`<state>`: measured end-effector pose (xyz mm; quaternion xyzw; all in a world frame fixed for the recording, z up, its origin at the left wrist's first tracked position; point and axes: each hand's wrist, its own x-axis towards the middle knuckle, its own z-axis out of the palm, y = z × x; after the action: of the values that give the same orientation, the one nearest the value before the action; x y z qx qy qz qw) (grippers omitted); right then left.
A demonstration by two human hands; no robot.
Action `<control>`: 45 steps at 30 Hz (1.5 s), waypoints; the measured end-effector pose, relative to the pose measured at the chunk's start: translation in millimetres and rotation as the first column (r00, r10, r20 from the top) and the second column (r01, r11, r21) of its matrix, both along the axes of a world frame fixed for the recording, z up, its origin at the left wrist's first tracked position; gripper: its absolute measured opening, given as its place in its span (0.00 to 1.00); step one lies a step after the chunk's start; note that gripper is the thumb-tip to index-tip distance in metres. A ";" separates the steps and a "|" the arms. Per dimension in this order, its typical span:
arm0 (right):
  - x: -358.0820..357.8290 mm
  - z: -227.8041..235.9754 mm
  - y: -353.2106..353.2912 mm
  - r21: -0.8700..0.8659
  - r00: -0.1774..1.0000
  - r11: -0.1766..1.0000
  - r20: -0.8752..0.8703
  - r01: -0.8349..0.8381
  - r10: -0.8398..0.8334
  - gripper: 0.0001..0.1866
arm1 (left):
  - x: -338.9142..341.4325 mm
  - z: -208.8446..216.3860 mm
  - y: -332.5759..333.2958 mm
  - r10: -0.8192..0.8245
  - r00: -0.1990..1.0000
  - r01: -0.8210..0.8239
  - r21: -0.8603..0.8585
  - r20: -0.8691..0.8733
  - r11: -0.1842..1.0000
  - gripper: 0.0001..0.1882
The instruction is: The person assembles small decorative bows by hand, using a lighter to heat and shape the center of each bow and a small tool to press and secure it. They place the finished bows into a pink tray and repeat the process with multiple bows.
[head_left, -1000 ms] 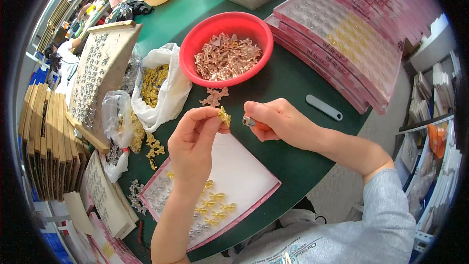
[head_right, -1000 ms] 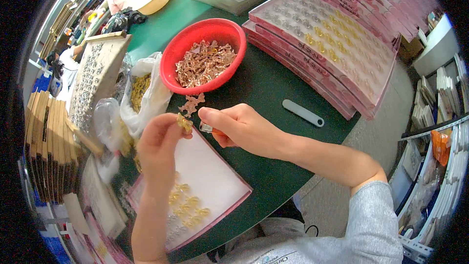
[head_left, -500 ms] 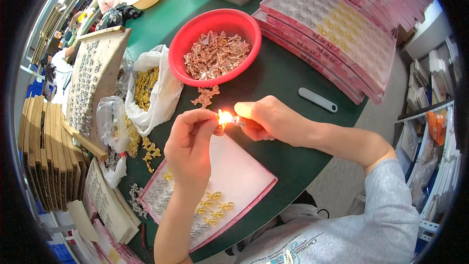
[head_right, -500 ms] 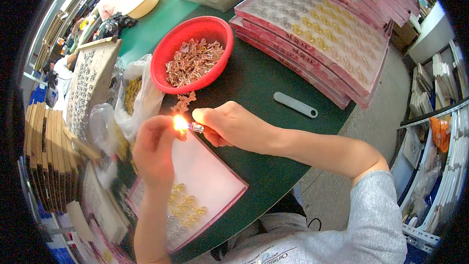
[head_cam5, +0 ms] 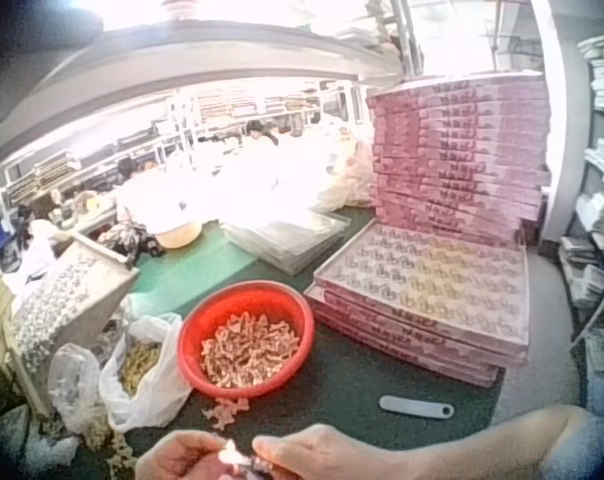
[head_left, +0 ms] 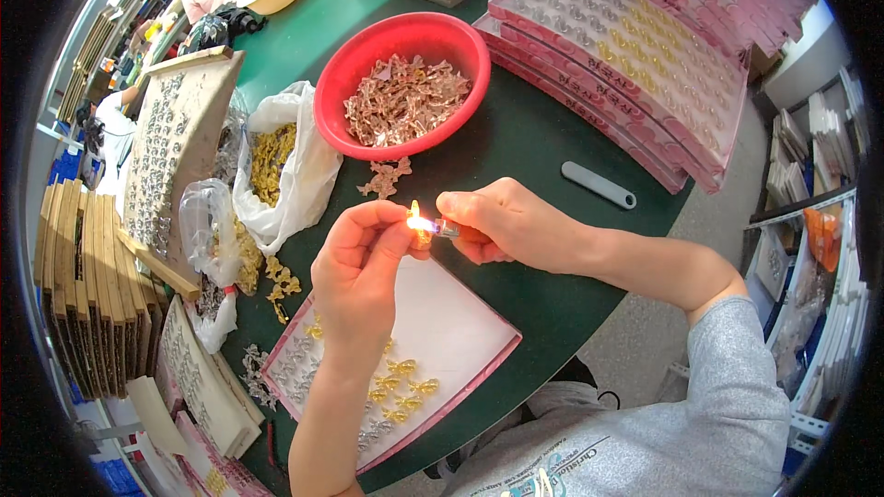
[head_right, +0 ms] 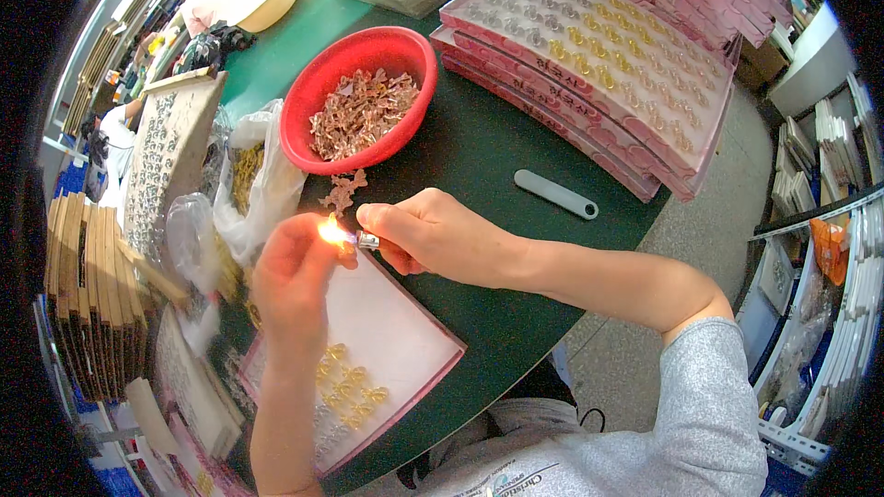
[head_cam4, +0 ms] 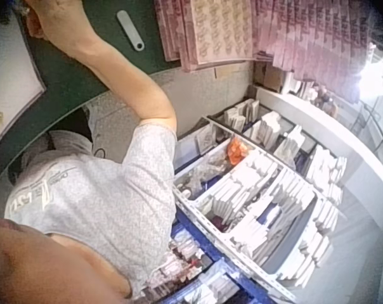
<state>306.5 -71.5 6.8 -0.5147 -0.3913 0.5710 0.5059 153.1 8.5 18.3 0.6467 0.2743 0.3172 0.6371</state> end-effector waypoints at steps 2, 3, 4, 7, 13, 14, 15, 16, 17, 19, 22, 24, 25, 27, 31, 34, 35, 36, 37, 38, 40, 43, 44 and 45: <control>0.5 -0.5 0.3 -0.004 1.000 1.000 0.009 0.006 -0.006 0.25 | -0.1 0.1 -0.1 -0.005 1.000 0.004 -0.017 -0.013 1.000 0.05; 0.8 -0.4 0.6 -0.004 1.000 1.000 0.019 0.006 -0.006 0.25 | 0.0 1.3 -0.8 -0.006 1.000 0.005 -0.027 -0.026 1.000 0.06; 1.0 -0.3 1.0 -0.004 1.000 1.000 0.029 0.006 -0.006 0.25 | 0.0 1.9 -1.3 -0.008 0.999 0.006 -0.036 -0.040 0.999 0.06; 0.5 -0.2 1.0 -0.016 0.999 1.000 0.030 0.014 -0.014 0.25 | -0.1 1.0 -1.8 0.004 1.000 -0.006 -0.076 -0.027 0.997 0.06; 0.4 0.1 0.4 0.002 1.000 1.000 0.023 0.002 -0.002 0.25 | -1.9 -0.8 0.4 -0.013 1.000 0.014 -0.096 0.011 0.995 0.05; 0.3 -0.1 0.4 -0.001 1.000 1.000 0.022 0.001 -0.001 0.25 | -1.7 -0.3 -0.1 -0.014 1.000 0.014 -0.096 0.004 0.995 0.06; 0.3 -1.0 0.6 0.005 1.000 1.000 0.025 0.002 -0.002 0.25 | -1.2 0.3 -0.9 -0.016 1.000 0.016 -0.097 -0.004 0.995 0.06; 0.4 -2.2 1.1 0.010 1.000 1.000 0.029 0.003 -0.003 0.25 | -0.8 0.6 -1.4 -0.018 1.000 0.017 -0.097 -0.012 0.995 0.06; 0.4 -3.1 1.4 0.016 0.999 1.000 0.032 0.004 -0.004 0.25 | -1.0 0.3 -1.1 -0.017 1.000 0.016 -0.095 -0.016 0.995 0.06; -1.2 -3.7 1.2 0.018 1.000 1.000 0.027 0.012 -0.012 0.23 | -1.5 -0.8 -0.3 -0.015 1.000 0.013 -0.092 -0.024 0.996 0.06; -1.4 -5.6 1.2 0.031 0.999 0.999 0.030 0.009 -0.010 0.22 | -1.1 1.9 -1.3 -0.016 0.999 0.013 -0.090 -0.032 0.996 0.06; -1.0 -6.0 1.2 0.032 0.999 0.999 0.037 0.008 -0.009 0.23 | -1.3 1.9 -1.5 -0.014 0.999 0.011 -0.095 -0.030 0.995 0.05; -0.9 -5.8 1.2 0.027 0.999 1.000 0.042 0.010 -0.011 0.23 | -1.3 1.8 -1.6 -0.013 1.000 0.011 -0.097 -0.028 0.995 0.05; -0.3 -4.6 1.2 0.020 0.998 1.000 0.055 0.006 -0.007 0.23 | -1.3 2.0 -1.9 -0.007 1.000 0.005 -0.099 -0.025 0.995 0.06; 0.2 0.0 0.5 0.012 0.998 1.000 0.069 -0.005 0.004 0.23 | -1.6 4.3 -3.1 -0.006 1.000 0.004 -0.099 -0.020 0.995 0.06; -1.8 -2.1 0.5 0.019 0.997 1.000 0.073 0.000 -0.002 0.22 | -2.3 4.4 -2.6 -0.012 0.999 0.009 -0.090 -0.035 0.996 0.06; -2.3 -3.7 0.7 0.023 0.997 1.000 0.075 0.003 -0.004 0.22 | -2.8 4.7 -2.3 -0.013 0.999 0.010 -0.090 -0.034 0.996 0.06; -2.2 -5.1 0.8 0.025 0.997 1.000 0.071 0.006 -0.008 0.22 | -2.8 5.0 -2.0 -0.016 0.999 0.013 -0.092 -0.032 0.996 0.06; -1.9 -6.5 0.8 0.026 0.998 1.000 0.067 0.009 -0.011 0.22 | -2.8 5.0 -1.9 -0.019 0.999 0.016 -0.093 -0.030 0.996 0.05; -1.7 -7.2 0.7 0.028 0.998 1.000 0.063 0.013 -0.015 0.22 | -2.5 4.7 -1.9 -0.022 0.999 0.020 -0.095 -0.029 0.995 0.05; -1.5 -6.4 0.2 0.029 0.998 1.000 0.065 0.008 -0.009 0.22 | -2.7 3.8 -1.9 -0.026 0.999 0.023 -0.097 -0.028 0.995 0.05; -0.9 -5.4 0.1 0.042 0.999 0.999 0.039 -0.007 0.005 0.22 | -3.1 2.8 -1.6 -0.028 0.999 0.024 -0.094 -0.037 0.995 0.05; -0.5 -5.0 0.3 0.048 1.000 0.999 0.025 -0.013 0.011 0.22 | -4.0 1.1 -0.8 -0.039 0.999 0.035 -0.103 -0.035 0.994 0.06; 0.5 -5.7 0.9 0.030 0.999 1.000 0.036 -0.003 0.002 0.22 | -5.8 -1.3 0.6 -0.048 0.998 0.044 -0.113 -0.034 0.993 0.06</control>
<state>307.0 -70.6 1.2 -0.5167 -0.4097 0.5562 0.5057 147.4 9.1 17.1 0.6219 0.2885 0.2746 0.6742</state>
